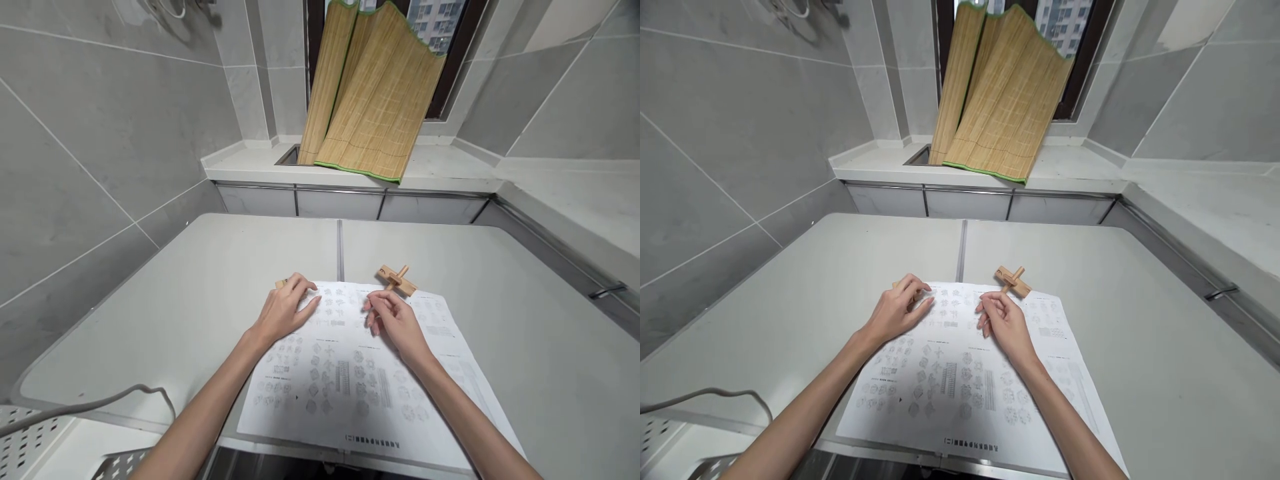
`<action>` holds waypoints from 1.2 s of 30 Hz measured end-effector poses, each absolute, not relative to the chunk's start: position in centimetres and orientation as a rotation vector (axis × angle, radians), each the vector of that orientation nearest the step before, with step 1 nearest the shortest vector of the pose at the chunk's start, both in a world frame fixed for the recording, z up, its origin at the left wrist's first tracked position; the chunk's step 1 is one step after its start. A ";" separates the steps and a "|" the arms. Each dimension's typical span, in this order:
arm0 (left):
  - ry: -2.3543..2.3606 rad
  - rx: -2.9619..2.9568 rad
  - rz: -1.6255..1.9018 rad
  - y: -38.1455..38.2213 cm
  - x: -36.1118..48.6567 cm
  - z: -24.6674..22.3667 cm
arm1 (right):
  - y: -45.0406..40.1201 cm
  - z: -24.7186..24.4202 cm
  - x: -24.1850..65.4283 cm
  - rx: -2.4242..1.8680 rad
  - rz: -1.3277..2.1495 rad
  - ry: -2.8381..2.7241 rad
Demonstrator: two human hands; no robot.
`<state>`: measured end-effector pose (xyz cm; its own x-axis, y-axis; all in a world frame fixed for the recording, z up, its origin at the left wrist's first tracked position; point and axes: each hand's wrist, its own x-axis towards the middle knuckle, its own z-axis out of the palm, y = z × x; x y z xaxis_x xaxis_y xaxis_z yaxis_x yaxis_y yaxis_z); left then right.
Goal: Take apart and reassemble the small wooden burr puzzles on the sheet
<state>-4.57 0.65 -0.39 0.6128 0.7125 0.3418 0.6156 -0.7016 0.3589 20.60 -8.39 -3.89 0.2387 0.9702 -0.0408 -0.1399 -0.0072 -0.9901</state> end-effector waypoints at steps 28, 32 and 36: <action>0.978 1.814 0.850 0.2 5.0 -2.0 | -7.5 -3.7 22.3 -1.114 0.992 -0.767; 0.980 1.804 0.833 0.4 2.9 -1.5 | -7.6 -3.6 22.1 -1.096 0.994 -0.759; 0.976 1.790 0.815 0.4 1.6 -1.2 | -7.9 -3.4 21.9 -1.077 1.034 -0.770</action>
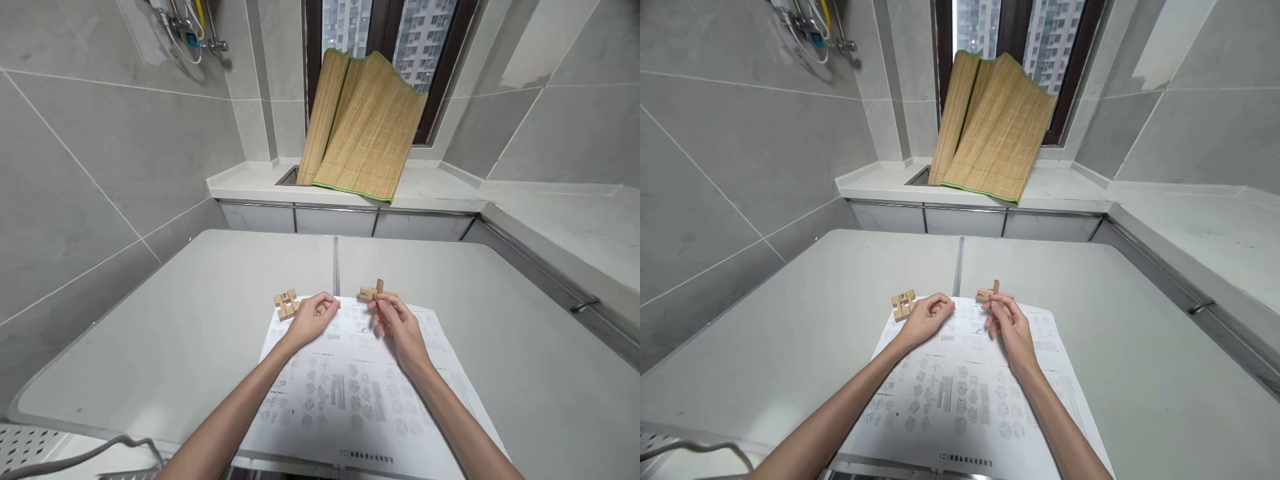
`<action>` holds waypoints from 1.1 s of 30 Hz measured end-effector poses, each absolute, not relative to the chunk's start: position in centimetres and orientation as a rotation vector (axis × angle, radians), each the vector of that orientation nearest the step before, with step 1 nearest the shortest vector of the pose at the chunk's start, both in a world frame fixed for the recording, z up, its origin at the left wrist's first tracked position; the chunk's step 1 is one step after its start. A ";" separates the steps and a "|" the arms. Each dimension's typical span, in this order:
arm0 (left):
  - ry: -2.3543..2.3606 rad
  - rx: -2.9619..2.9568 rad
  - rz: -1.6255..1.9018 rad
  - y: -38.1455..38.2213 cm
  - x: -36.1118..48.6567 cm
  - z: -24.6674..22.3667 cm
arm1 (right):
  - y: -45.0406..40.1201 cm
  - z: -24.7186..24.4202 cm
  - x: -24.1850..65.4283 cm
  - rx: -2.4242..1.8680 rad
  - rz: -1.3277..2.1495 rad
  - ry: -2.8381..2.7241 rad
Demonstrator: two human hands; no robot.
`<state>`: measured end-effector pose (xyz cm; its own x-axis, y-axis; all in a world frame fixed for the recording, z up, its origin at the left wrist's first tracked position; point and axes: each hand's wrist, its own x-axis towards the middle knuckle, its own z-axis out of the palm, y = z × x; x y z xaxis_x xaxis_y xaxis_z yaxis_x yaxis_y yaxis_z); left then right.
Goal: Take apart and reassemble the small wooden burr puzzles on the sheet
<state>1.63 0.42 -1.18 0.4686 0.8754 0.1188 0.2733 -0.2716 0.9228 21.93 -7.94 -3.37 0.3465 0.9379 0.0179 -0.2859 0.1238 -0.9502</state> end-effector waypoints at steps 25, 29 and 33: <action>0.709 1.712 0.632 -1.3 1.7 -0.6 | -8.9 -3.2 19.6 -0.900 1.457 -0.739; 0.743 1.797 0.664 -1.6 1.8 -0.1 | -8.6 -3.5 19.4 -0.977 1.344 -0.756; 0.727 1.848 0.678 -1.7 2.0 -0.1 | -8.6 -3.4 19.4 -1.008 1.302 -0.780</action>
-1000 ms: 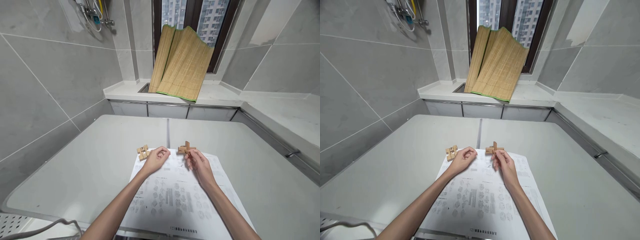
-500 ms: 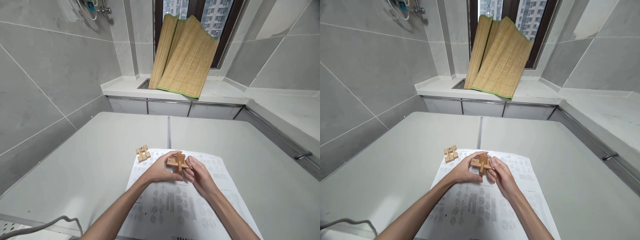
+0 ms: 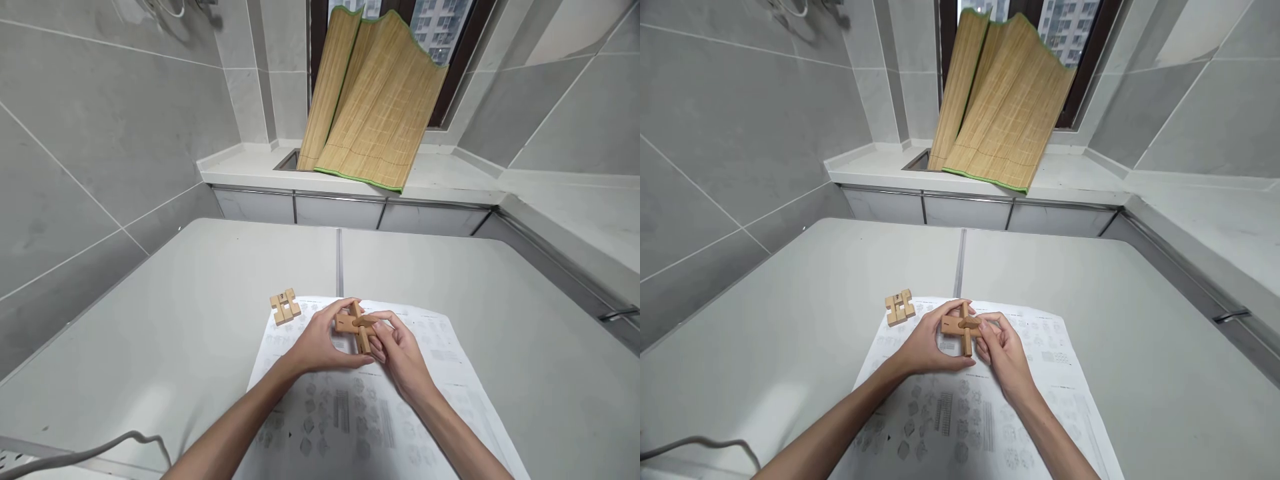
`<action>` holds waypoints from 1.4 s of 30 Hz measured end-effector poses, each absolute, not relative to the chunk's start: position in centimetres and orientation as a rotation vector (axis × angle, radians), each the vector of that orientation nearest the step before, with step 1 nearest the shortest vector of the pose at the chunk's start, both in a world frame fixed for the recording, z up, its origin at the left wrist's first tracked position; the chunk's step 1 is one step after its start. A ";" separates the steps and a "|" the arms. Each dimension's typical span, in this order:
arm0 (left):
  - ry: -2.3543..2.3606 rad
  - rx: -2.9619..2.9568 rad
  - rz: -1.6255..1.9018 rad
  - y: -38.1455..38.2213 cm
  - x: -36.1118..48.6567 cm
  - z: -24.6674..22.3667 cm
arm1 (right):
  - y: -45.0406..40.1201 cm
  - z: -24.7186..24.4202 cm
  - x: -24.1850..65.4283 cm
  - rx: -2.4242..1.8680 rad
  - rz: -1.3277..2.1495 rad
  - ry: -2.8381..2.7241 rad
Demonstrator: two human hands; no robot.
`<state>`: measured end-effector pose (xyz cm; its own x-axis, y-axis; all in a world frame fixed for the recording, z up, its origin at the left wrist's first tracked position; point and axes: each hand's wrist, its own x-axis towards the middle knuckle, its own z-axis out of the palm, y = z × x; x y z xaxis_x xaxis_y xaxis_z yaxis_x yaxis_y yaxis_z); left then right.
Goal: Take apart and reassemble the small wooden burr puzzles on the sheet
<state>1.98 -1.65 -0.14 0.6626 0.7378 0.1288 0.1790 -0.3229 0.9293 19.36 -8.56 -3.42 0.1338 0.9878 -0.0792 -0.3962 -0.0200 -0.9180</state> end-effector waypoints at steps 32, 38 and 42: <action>0.775 1.878 0.688 -1.9 1.9 -0.4 | -8.6 -2.9 20.6 -1.317 0.793 -1.162; 0.786 1.842 0.697 -1.6 1.8 -0.5 | -8.5 -2.4 20.6 -1.249 1.184 -1.011; 0.738 1.892 0.691 -1.7 1.9 -0.5 | -8.4 -2.2 21.0 -1.101 1.332 -0.795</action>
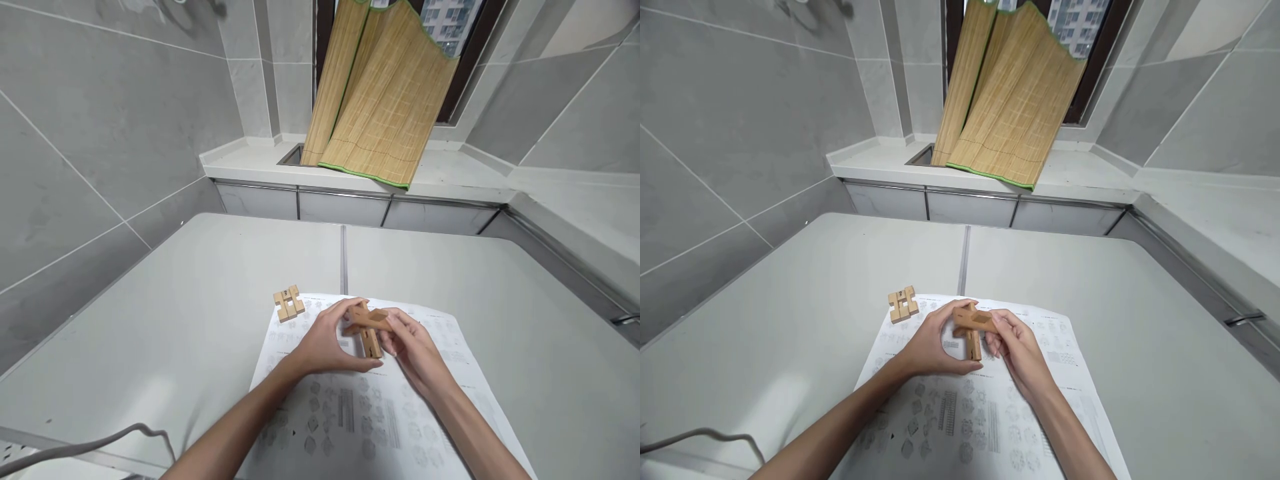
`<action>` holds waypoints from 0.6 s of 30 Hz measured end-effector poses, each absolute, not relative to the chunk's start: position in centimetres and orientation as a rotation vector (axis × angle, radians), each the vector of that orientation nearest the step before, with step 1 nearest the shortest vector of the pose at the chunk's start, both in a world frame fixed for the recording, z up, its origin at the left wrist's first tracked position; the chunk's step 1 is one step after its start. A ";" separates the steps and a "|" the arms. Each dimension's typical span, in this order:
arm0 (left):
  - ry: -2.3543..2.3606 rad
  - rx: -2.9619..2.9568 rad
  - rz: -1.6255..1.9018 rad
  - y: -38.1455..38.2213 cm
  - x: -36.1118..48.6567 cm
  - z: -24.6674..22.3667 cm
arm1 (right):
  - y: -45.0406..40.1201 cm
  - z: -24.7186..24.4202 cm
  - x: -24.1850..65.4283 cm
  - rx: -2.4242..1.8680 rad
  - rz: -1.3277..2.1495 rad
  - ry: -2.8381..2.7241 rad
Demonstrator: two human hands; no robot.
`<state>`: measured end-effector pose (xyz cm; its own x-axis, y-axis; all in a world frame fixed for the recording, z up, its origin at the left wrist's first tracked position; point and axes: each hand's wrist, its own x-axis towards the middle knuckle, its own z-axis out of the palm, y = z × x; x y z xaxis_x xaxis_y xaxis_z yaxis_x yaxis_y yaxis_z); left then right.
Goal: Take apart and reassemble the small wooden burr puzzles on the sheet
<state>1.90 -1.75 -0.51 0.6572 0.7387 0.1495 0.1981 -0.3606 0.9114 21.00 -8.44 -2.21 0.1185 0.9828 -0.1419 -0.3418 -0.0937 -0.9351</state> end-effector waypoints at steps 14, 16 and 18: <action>0.536 1.319 0.676 -0.6 1.9 -0.5 | -8.5 -3.5 21.0 -1.654 0.633 -0.986; 0.476 1.252 0.680 -0.6 1.9 -0.3 | -8.6 -3.8 20.9 -1.712 0.581 -1.087; 0.441 1.190 0.664 -0.7 2.0 -0.3 | -8.7 -4.1 20.8 -1.729 0.538 -1.175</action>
<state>1.97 -0.65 -0.32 0.7331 0.6796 0.0271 -0.2390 0.2201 0.9457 20.79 -8.67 -4.10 0.4430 0.8851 0.1430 0.4702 -0.0935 -0.8776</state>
